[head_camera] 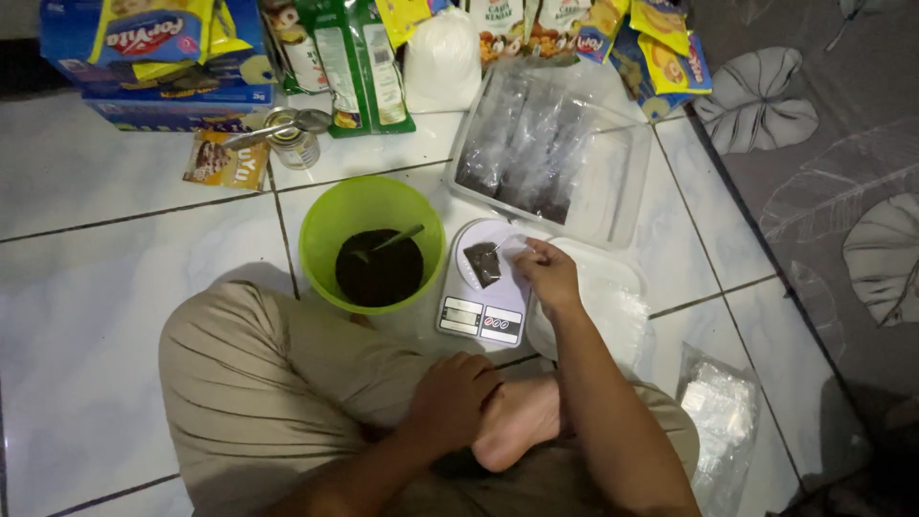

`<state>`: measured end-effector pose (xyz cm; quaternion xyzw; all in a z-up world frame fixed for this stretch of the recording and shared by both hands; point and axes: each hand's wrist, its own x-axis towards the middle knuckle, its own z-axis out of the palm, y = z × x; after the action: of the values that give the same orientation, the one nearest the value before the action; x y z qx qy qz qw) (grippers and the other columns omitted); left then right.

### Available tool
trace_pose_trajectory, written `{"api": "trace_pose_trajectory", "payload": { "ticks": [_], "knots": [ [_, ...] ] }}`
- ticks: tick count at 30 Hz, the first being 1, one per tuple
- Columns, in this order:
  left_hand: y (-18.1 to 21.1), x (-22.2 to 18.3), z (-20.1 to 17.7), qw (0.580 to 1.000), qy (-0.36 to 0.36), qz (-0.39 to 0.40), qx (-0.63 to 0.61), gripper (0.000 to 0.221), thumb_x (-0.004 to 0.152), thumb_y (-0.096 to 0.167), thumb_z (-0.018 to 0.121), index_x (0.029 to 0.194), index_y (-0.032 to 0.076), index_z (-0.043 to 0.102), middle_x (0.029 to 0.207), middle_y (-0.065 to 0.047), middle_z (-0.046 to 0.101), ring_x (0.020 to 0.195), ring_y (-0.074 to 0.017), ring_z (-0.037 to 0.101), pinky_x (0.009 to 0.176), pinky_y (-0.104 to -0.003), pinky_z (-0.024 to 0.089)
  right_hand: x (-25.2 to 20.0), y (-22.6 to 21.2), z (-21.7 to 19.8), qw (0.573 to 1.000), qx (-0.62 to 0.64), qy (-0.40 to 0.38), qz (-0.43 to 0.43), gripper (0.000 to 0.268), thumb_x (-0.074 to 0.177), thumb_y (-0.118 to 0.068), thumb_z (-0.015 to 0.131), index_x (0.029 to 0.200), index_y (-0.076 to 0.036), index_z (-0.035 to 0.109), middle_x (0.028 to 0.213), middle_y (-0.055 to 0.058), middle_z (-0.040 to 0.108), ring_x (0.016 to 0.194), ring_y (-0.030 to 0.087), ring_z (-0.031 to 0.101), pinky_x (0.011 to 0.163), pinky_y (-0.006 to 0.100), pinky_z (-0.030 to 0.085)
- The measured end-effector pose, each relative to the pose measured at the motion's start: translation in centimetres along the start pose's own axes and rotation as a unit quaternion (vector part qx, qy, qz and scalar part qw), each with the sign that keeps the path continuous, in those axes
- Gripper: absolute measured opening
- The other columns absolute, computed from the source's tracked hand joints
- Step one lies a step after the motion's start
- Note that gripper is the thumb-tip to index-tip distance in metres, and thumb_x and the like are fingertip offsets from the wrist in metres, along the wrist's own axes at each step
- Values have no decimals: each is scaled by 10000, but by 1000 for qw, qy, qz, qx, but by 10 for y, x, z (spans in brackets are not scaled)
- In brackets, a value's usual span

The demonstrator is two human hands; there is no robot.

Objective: Packaging and weighing dark powder into small plastic bags using a spoon and a digital scale.

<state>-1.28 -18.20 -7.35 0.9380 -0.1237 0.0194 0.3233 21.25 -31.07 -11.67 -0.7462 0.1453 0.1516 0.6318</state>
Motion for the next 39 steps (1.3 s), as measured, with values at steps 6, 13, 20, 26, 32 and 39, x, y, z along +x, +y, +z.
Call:
{"api": "trace_pose_trajectory", "payload": {
  "ticks": [6, 13, 20, 26, 32, 39],
  "knots": [
    [-11, 3, 19, 965, 199, -81, -147, 378, 950, 303, 626, 1231, 55, 678, 1176, -183, 702, 1118, -398, 623, 959, -501, 485, -43, -35, -11, 986, -85, -61, -126, 398, 842, -2, 574, 1171, -70, 787, 899, -13, 647, 791, 94, 559, 719, 203, 431],
    [-19, 21, -12, 737, 175, -263, -597, 601, 825, 152, 766, 1371, 144, 515, 1343, -48, 603, 1199, -171, 626, 780, -315, 618, -141, -126, 5, 983, -43, -173, -51, 261, 897, 53, 462, 1065, -16, 649, 871, 329, 778, 853, 400, 815, 786, 415, 663],
    [-38, 24, -31, 662, 176, -155, -712, 325, 934, 237, 699, 1146, -9, 690, 1044, -146, 786, 884, -253, 792, 659, -305, 643, -120, -120, 40, 943, 28, -319, -94, 422, 929, -58, 656, 1345, 11, 636, 1132, 115, 718, 1084, 261, 698, 967, 373, 567],
    [-23, 22, -79, 585, 181, -338, -715, 407, 931, 288, 647, 1197, -17, 693, 943, -223, 806, 769, -282, 792, 561, -317, 604, -157, -148, 99, 928, 46, -336, 155, 406, 1037, -229, 491, 1177, 136, 600, 1281, 291, 723, 747, 383, 725, 322, 351, 490],
    [-32, 20, -77, 576, 172, -344, -722, 371, 975, 340, 605, 1034, -26, 630, 886, -235, 798, 616, -249, 736, 463, -278, 516, -138, -128, 107, 896, 87, -389, 197, 560, 1003, -368, 487, 1356, 60, 564, 1217, 286, 708, 314, 267, 456, 248, 335, 348],
    [-35, 20, -76, 577, 189, -321, -727, 394, 957, 321, 640, 1000, -71, 645, 839, -260, 783, 608, -282, 744, 458, -306, 545, -129, -124, 105, 892, 95, -390, 208, 526, 1009, -338, 483, 1445, -51, 550, 1260, 291, 686, 479, 334, 610, 292, 391, 434]
  ]
}}
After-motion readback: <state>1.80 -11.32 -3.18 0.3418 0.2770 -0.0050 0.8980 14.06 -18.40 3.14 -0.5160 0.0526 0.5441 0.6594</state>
